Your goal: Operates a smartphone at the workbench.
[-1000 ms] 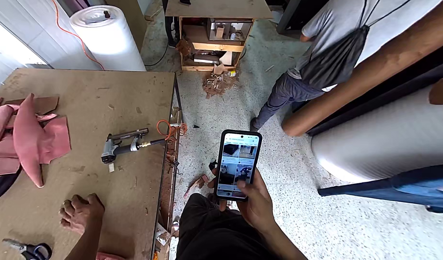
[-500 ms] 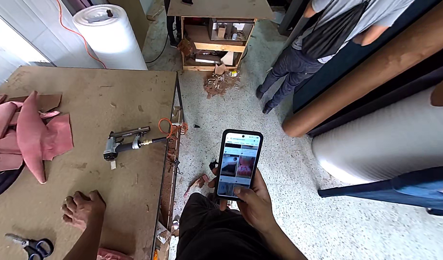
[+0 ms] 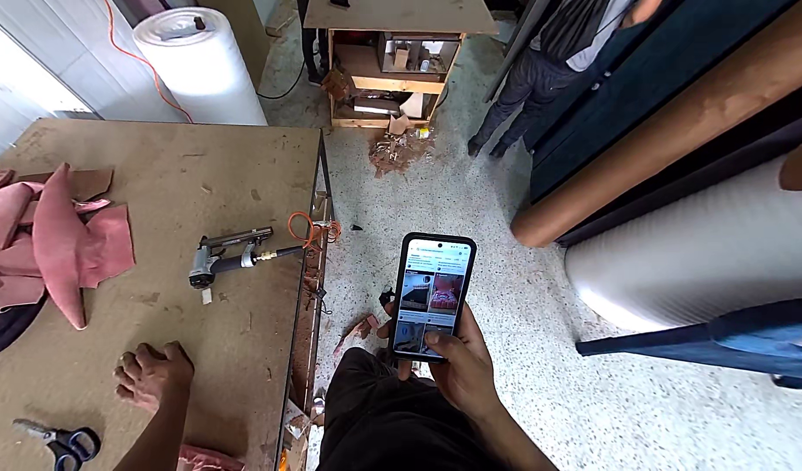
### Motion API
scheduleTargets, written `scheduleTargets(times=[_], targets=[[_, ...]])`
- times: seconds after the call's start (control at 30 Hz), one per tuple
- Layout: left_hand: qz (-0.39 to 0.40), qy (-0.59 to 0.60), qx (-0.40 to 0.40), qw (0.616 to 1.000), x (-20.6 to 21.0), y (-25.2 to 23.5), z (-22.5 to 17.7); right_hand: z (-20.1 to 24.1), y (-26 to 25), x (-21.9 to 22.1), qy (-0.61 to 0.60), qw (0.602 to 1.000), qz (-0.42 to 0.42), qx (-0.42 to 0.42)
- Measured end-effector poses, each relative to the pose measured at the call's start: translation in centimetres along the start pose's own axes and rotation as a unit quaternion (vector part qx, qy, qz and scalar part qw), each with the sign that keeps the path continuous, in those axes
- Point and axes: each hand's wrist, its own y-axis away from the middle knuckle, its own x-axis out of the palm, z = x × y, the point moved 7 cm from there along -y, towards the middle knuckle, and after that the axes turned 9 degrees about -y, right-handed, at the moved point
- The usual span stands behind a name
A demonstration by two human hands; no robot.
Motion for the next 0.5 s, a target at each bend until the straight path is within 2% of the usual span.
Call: scheduleTargets(times=[0.5], targets=[[-0.003, 0.010, 0.001, 1.000, 0.33, -0.13, 0.08, 0.08, 0.02, 0.01, -0.004, 1.000, 0.007, -0.019]])
